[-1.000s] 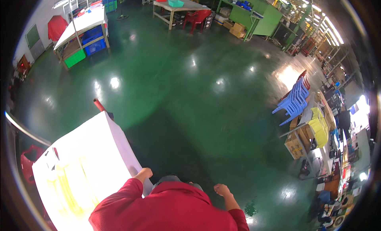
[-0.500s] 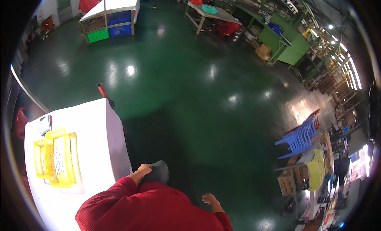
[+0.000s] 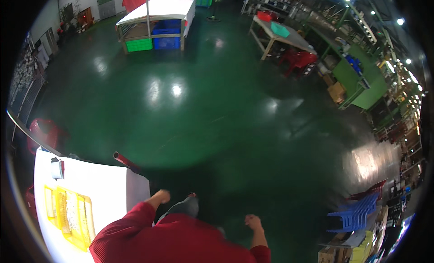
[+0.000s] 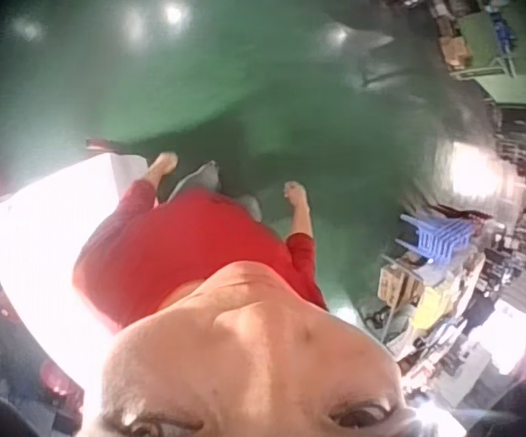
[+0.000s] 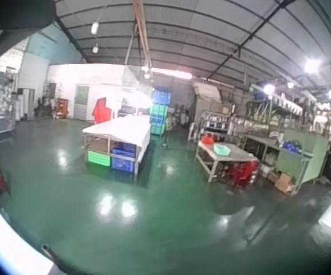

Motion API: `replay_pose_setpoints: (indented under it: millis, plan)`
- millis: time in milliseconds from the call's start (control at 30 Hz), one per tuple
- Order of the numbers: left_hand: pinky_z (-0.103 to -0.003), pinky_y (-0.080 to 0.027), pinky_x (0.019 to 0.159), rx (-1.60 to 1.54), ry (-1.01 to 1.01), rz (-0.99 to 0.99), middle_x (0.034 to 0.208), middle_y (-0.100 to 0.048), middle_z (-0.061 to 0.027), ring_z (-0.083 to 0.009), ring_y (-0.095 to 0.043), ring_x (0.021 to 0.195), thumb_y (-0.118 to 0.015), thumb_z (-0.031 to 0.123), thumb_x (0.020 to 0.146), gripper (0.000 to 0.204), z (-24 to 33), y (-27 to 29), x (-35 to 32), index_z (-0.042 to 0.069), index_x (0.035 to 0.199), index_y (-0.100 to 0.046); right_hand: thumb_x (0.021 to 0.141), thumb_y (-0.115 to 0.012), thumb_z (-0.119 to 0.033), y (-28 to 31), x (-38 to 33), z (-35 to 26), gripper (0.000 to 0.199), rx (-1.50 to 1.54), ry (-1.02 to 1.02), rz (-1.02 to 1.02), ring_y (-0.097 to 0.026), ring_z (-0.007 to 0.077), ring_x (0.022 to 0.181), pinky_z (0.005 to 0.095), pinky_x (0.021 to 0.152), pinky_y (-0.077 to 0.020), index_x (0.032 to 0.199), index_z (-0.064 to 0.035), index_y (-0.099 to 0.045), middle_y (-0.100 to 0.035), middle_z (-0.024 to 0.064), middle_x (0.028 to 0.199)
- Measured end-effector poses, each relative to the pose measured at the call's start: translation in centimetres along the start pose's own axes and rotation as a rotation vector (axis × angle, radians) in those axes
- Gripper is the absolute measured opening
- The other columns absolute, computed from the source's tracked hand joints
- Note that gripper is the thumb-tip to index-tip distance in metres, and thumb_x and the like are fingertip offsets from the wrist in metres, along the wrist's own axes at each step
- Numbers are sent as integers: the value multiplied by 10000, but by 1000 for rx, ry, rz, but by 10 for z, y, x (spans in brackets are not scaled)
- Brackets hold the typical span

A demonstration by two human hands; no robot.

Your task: The person unpacks plastic bags containing small parts, ties them, and transfers contents into colored baskets. They then move and arrange multiple baskets on a table.

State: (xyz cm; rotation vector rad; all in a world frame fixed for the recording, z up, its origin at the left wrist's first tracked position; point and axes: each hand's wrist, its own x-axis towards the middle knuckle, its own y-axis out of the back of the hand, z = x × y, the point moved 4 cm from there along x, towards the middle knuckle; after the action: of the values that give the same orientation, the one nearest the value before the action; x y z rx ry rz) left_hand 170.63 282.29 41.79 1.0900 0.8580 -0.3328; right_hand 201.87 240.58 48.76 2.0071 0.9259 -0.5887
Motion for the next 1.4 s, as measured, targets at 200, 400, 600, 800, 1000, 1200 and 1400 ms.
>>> replay_pose_setpoints:
  millis: [200, 400, 600, 800, 1000, 1200, 1400]
  plan:
    - [-367, -504, 725, -203, -13, 584, 826, -644, -114, -270, -622, 799, -485, 111, 784, 216, 18, 321, 84, 59, 924, -640, 825, -516, -132, 88, 105, -89, 263, 142, 91, 95, -624, 155, 677, 270, 630, -502, 1022, 22, -597, -646, 104, 803]
    - [-333, -487, 707, -860, -250, 625, 907, -645, -84, -244, -627, 794, -497, 230, 854, 236, 49, 443, 230, 76, 1008, -586, 813, -550, -190, 179, 246, -73, 197, -1441, 472, -400, -613, 145, 808, 296, 661, -505, 948, -75, -636, -643, 32, 937]
    - [-455, -472, 783, -381, 75, 186, 1004, -611, -163, -345, -586, 924, -417, 201, 827, 304, -41, 447, 305, 81, 1041, -597, 700, -582, -238, 307, 414, -154, 166, -783, -330, -492, -612, 173, 843, 316, 651, -500, 792, -111, -638, -634, 12, 891]
    - [-422, -474, 791, -330, 489, 174, 955, -623, -204, -339, -598, 919, -403, 194, 784, 327, -213, 342, 298, 11, 881, -656, 832, -561, -206, 360, 618, -510, 202, 18, 16, 40, -583, 129, 560, 262, 394, -388, 990, -85, -598, -625, 47, 743]
    - [-382, -477, 755, -622, 641, -424, 1015, -627, -131, -270, -606, 866, -544, 150, 745, 235, -291, 398, 368, 53, 920, -667, 806, -559, -186, 323, 779, -741, 278, -180, 418, -78, -626, 159, 705, 280, 657, -490, 1052, -66, -607, -653, 93, 884]
    - [-405, -472, 762, -707, 684, -24, 964, -629, -163, -304, -595, 923, -508, 197, 708, 225, -359, 709, 551, 84, 797, -681, 791, -560, -219, 374, 902, -804, 310, -495, 260, -80, -609, 192, 824, 328, 760, -480, 1060, -73, -608, -646, 92, 972]
    - [-435, -434, 851, -687, -161, 826, 1048, -586, -195, -363, -537, 1001, -434, 328, 857, 383, -334, 1230, 658, 24, 1039, -580, 778, -566, -174, 438, 974, -857, 273, -411, 30, -99, -598, 138, 681, 300, 629, -483, 1018, -52, -612, -642, 37, 810]
